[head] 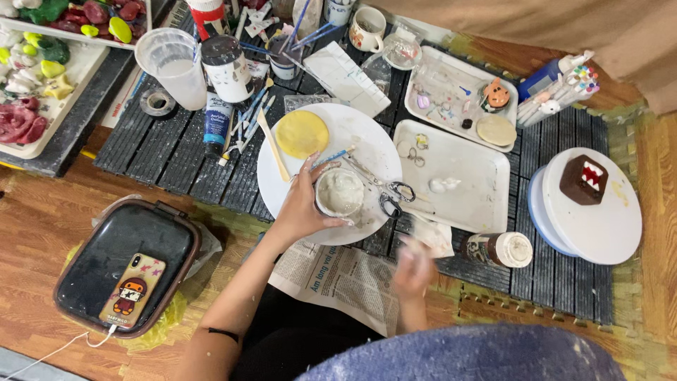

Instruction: The person stirs a white paste-like substance inside a small container using a wooden stick. The person holds the container steady with one hand while mixing with the other, occasionally scraping the sides to incorporate the material.

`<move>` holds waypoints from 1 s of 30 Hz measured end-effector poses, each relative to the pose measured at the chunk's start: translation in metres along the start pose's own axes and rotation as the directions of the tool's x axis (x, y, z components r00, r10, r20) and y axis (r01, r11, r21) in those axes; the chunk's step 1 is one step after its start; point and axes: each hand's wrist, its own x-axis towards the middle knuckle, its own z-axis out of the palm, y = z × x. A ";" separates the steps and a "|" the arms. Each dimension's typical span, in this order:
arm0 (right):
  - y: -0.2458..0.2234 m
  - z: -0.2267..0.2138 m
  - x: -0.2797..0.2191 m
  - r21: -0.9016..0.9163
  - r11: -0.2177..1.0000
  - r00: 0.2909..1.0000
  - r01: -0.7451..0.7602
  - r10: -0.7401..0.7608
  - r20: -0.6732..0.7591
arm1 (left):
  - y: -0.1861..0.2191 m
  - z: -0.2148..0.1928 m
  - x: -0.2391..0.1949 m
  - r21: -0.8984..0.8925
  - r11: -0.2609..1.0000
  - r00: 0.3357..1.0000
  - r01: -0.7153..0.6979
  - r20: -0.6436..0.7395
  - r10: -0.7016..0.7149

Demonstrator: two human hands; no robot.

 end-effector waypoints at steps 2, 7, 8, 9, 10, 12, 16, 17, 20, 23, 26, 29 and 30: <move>-0.015 0.008 0.006 -0.285 0.939 0.976 0.194 -0.156 0.149 | 0.000 0.000 0.000 -0.039 0.999 1.000 -0.014 0.001 0.014; -0.018 0.002 0.013 -0.172 0.981 0.979 0.094 -0.060 0.195 | 0.000 0.000 0.000 -0.056 0.998 1.000 -0.015 -0.013 0.015; -0.012 -0.004 0.012 -0.151 0.987 0.982 0.050 -0.021 0.189 | 0.000 0.000 -0.001 -0.043 0.999 1.000 -0.011 -0.016 0.010; -0.005 -0.006 0.011 -0.128 0.992 0.984 0.006 0.017 0.179 | -0.001 0.000 0.000 -0.028 1.000 1.000 -0.012 -0.017 0.012; 0.000 -0.005 0.009 0.020 0.998 0.999 0.053 -0.053 0.010 | -0.001 0.000 0.001 -0.037 0.999 1.000 -0.009 -0.014 0.008; 0.005 0.000 0.004 0.277 0.937 0.932 0.214 -0.112 -0.343 | -0.001 0.000 0.001 -0.054 0.999 1.000 0.000 -0.008 0.000; -0.010 0.018 -0.003 -0.009 0.978 0.949 0.208 -0.204 -0.239 | -0.003 0.002 -0.002 -0.041 0.999 1.000 -0.006 -0.011 0.006; -0.017 0.018 -0.001 -0.158 0.971 0.984 0.179 -0.180 0.005 | -0.003 0.002 -0.001 -0.028 1.000 1.000 -0.013 -0.015 0.013; -0.030 0.017 0.006 -0.271 0.954 0.971 0.124 -0.060 0.233 | -0.002 0.001 0.001 -0.045 0.999 1.000 -0.014 -0.026 0.013; -0.022 0.010 0.009 -0.154 0.988 0.973 -0.020 0.055 0.226 | -0.004 0.001 0.001 -0.011 1.000 1.000 -0.023 -0.013 0.023; -0.005 -0.002 0.001 0.034 0.999 0.998 -0.010 0.008 0.066 | -0.004 0.002 0.000 -0.004 1.000 1.000 -0.010 0.005 0.010; 0.004 0.000 -0.003 0.313 0.949 0.988 0.021 0.028 -0.151 | -0.004 0.002 0.000 -0.018 1.000 1.000 0.002 0.004 -0.002; 0.003 0.002 -0.003 0.414 0.910 0.975 0.026 0.069 -0.212 | -0.004 0.002 0.000 -0.021 1.000 1.000 0.004 0.004 -0.004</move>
